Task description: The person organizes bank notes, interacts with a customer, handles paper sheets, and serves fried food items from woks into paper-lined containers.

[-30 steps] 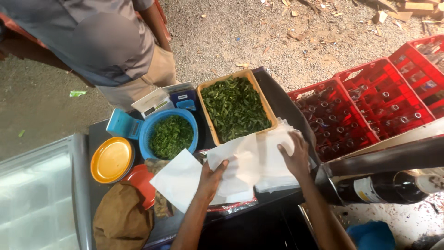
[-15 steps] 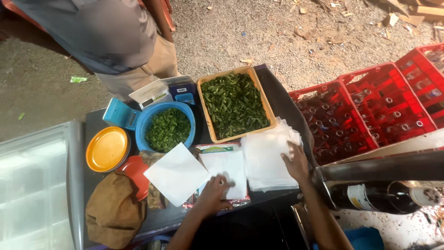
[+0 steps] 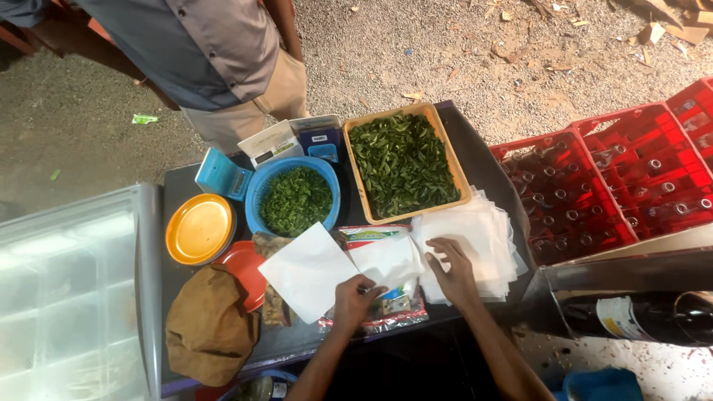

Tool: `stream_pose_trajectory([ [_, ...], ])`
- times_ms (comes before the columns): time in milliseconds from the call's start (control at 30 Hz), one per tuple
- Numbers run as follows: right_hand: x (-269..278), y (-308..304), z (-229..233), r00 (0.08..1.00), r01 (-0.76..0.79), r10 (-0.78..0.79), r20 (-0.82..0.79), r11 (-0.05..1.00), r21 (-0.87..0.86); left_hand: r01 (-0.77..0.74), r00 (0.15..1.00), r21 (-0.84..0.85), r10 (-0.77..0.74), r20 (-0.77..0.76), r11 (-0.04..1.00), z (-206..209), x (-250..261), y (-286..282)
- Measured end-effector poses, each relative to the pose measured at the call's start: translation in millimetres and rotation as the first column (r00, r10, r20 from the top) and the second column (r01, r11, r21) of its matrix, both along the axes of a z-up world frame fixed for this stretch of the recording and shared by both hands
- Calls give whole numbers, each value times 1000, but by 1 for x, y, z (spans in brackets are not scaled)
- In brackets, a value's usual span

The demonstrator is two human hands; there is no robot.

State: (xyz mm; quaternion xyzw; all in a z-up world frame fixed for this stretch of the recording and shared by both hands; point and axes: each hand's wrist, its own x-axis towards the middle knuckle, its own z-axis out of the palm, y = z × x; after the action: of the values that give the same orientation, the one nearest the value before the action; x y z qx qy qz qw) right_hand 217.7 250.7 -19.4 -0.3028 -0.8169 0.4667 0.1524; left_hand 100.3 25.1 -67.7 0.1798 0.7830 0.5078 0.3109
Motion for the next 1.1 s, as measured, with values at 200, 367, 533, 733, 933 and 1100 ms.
stream_pose_trajectory([
  [200,-16,-37,23,968,-217,237,-78,954,207,-127,992,207,127,12,970,32,-24,11],
  [367,-29,-49,25,984,-174,175,-30,984,22,-185,982,319,159,106,930,63,-41,11],
  [533,-48,-57,23,962,-196,-51,-269,560,-805,-219,884,464,-27,467,858,85,-58,-10],
  [733,-61,-61,27,960,-174,-119,-254,457,-872,-297,895,463,74,441,835,100,-74,-15],
  [933,-38,-24,28,972,97,-192,-139,858,-505,-324,895,444,119,430,835,98,-45,15],
  [1100,-13,12,32,936,171,-254,-244,933,-316,-263,873,383,50,485,885,85,-29,38],
])
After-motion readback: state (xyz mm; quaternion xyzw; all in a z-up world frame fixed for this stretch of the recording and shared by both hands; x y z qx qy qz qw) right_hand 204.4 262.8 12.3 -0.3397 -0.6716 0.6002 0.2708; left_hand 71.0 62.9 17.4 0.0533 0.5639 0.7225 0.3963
